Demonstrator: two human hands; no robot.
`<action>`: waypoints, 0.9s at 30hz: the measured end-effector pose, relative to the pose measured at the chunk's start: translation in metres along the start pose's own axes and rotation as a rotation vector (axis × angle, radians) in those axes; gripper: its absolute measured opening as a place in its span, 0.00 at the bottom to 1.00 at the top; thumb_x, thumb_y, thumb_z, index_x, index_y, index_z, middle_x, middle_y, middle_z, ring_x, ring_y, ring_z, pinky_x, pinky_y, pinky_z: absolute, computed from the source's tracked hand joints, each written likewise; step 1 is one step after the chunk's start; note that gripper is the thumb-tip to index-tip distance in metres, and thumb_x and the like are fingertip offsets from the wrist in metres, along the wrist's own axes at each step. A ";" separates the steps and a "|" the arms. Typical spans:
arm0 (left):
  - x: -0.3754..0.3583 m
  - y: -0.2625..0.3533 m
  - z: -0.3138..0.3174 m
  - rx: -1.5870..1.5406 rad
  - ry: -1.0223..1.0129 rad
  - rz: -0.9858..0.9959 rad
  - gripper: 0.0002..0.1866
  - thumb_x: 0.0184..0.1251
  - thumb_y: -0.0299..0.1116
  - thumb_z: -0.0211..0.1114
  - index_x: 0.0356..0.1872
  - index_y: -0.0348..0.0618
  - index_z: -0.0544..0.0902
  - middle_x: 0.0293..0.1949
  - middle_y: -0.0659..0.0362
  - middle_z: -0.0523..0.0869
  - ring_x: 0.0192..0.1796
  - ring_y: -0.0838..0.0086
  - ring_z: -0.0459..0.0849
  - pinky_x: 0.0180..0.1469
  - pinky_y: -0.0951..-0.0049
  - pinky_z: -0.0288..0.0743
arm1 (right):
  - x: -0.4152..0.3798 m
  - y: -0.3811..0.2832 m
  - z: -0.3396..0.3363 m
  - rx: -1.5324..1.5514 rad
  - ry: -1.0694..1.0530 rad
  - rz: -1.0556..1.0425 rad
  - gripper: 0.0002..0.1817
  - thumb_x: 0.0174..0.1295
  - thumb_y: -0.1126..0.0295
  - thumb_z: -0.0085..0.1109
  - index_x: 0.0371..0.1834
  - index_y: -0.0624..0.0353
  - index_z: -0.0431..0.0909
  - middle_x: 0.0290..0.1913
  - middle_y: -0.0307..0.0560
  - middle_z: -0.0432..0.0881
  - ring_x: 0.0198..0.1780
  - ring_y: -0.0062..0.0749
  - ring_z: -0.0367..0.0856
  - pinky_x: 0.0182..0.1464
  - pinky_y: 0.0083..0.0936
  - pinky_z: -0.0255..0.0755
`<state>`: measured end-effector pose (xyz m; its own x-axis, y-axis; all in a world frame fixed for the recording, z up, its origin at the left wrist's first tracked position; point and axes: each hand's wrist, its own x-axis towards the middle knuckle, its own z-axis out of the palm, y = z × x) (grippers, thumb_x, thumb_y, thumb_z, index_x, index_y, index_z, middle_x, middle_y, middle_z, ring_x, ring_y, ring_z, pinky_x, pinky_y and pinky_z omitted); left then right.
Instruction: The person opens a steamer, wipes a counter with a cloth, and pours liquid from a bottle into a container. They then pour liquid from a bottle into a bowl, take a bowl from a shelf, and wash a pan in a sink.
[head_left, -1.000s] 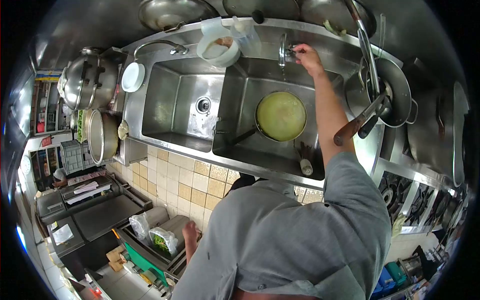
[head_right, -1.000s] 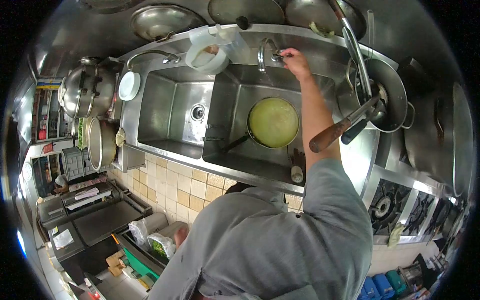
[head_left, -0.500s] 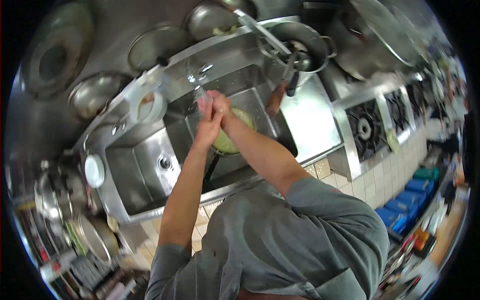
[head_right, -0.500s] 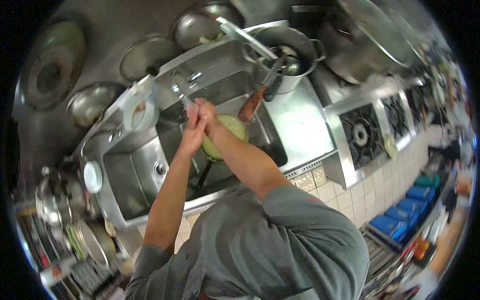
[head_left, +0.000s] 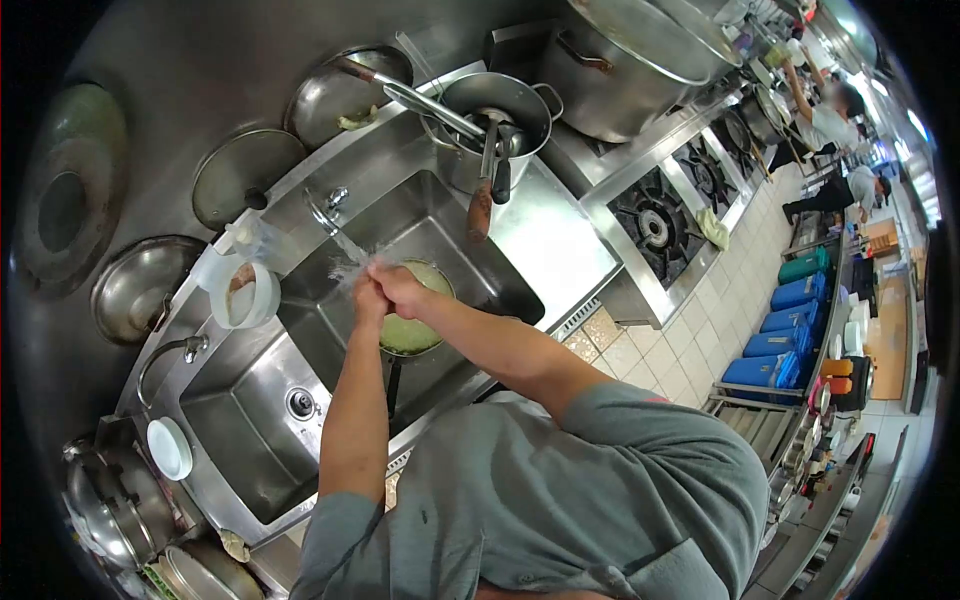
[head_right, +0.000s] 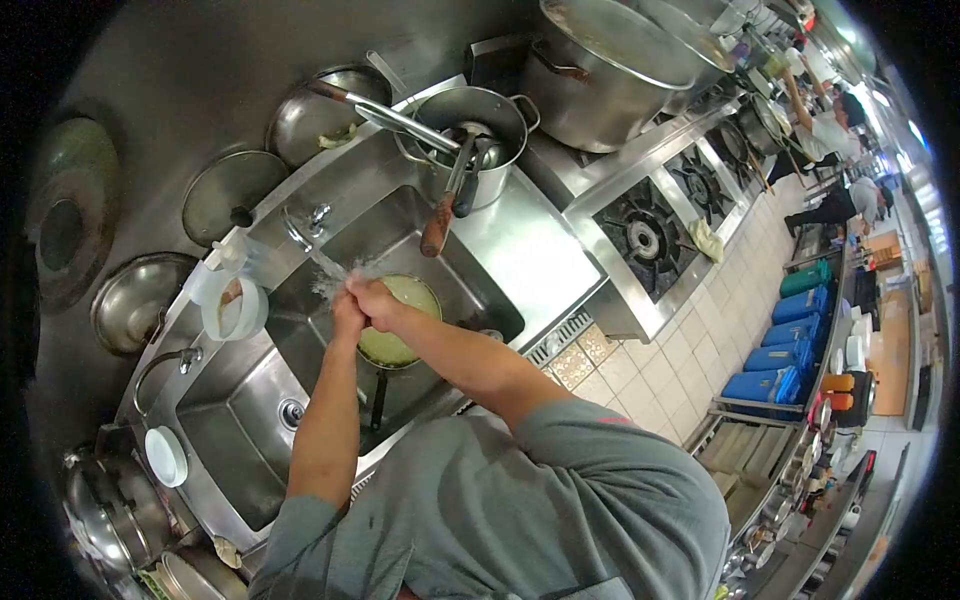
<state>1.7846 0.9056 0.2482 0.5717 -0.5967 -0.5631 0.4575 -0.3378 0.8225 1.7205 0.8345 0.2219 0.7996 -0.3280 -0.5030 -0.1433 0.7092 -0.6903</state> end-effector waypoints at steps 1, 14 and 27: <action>0.001 -0.016 0.002 -0.075 -0.031 0.065 0.19 0.84 0.40 0.56 0.63 0.38 0.81 0.56 0.54 0.86 0.55 0.64 0.86 0.57 0.61 0.82 | -0.007 0.009 0.003 -0.186 0.021 -0.113 0.28 0.79 0.52 0.56 0.73 0.60 0.73 0.57 0.51 0.85 0.56 0.42 0.83 0.57 0.45 0.79; -0.056 -0.272 -0.107 0.955 -0.227 -0.651 0.44 0.68 0.63 0.63 0.72 0.33 0.76 0.74 0.41 0.76 0.74 0.48 0.76 0.75 0.55 0.68 | -0.129 -0.027 -0.192 -1.974 -0.163 0.283 0.13 0.62 0.68 0.62 0.44 0.59 0.92 0.48 0.55 0.92 0.51 0.52 0.92 0.48 0.46 0.86; -0.118 -0.184 -0.054 0.686 0.054 -0.280 0.32 0.80 0.58 0.57 0.55 0.31 0.80 0.35 0.41 0.87 0.38 0.52 0.89 0.44 0.50 0.80 | -0.215 -0.127 -0.183 -0.337 -0.019 0.155 0.35 0.74 0.65 0.63 0.80 0.67 0.61 0.52 0.55 0.87 0.40 0.34 0.90 0.40 0.26 0.86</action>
<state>1.6698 1.0768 0.1591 0.5370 -0.3910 -0.7475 0.0730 -0.8612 0.5030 1.4605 0.7008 0.3228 0.7638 -0.2185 -0.6073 -0.4450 0.5033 -0.7407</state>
